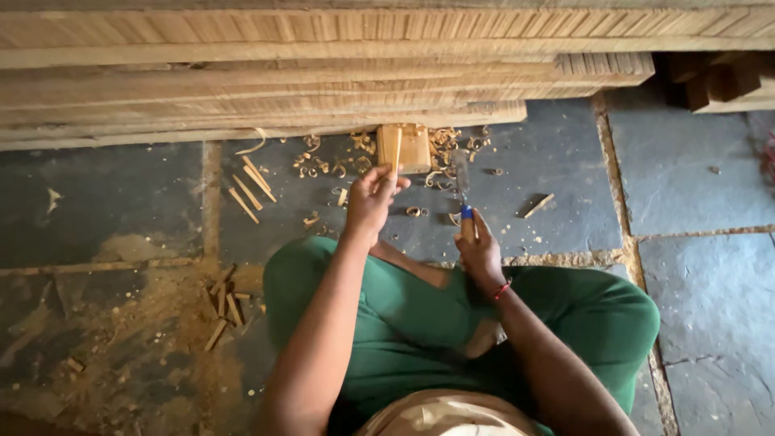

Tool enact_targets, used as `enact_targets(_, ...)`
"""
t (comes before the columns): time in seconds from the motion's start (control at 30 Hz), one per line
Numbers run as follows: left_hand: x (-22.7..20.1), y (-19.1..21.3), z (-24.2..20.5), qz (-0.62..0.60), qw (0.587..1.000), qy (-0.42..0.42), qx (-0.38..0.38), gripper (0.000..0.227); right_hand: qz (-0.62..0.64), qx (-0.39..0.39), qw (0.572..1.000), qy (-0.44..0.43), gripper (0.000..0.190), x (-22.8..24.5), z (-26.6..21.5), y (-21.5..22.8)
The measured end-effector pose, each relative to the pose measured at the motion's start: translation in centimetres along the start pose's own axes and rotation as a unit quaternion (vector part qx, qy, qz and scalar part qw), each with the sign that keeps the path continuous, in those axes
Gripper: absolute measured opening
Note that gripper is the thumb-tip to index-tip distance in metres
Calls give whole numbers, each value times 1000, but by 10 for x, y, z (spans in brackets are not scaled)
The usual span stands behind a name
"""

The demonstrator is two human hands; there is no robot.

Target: The person shaves a thin wooden rod using a metal tool with blue handles. They rotate the wood piece by hand and repeatedly scrape the surface, creating wood shavings on the floor.

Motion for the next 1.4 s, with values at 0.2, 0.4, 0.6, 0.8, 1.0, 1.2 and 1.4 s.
enact_targets(0.2,25,-6,38,459,878,-58,-121,23,-128,18,986,102,73,-10,8,-15)
enact_targets(0.4,64,-13,105,475,869,2,-137,8,-160,27,980,115,74,-7,18,-18)
enact_targets(0.6,80,-14,137,489,862,-6,-132,6,-129,68,989,33,74,4,13,-25)
enact_targets(0.8,74,-7,139,543,824,58,-154,7,-119,73,990,16,73,13,16,-32)
enact_targets(1.0,79,-6,148,497,854,83,-131,9,-131,72,983,103,78,18,18,-32)
enact_targets(1.2,73,3,154,508,846,132,-90,23,-133,94,977,140,83,29,8,-35)
enact_targets(1.4,72,4,152,502,845,153,-104,30,-166,118,967,153,81,33,-1,-39)
Point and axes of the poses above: each hand's wrist, its own z-axis towards the middle knuckle, its own y-axis out of the back of the hand, x = y × z, the point moved 6 cm from there along z, towards the middle knuckle
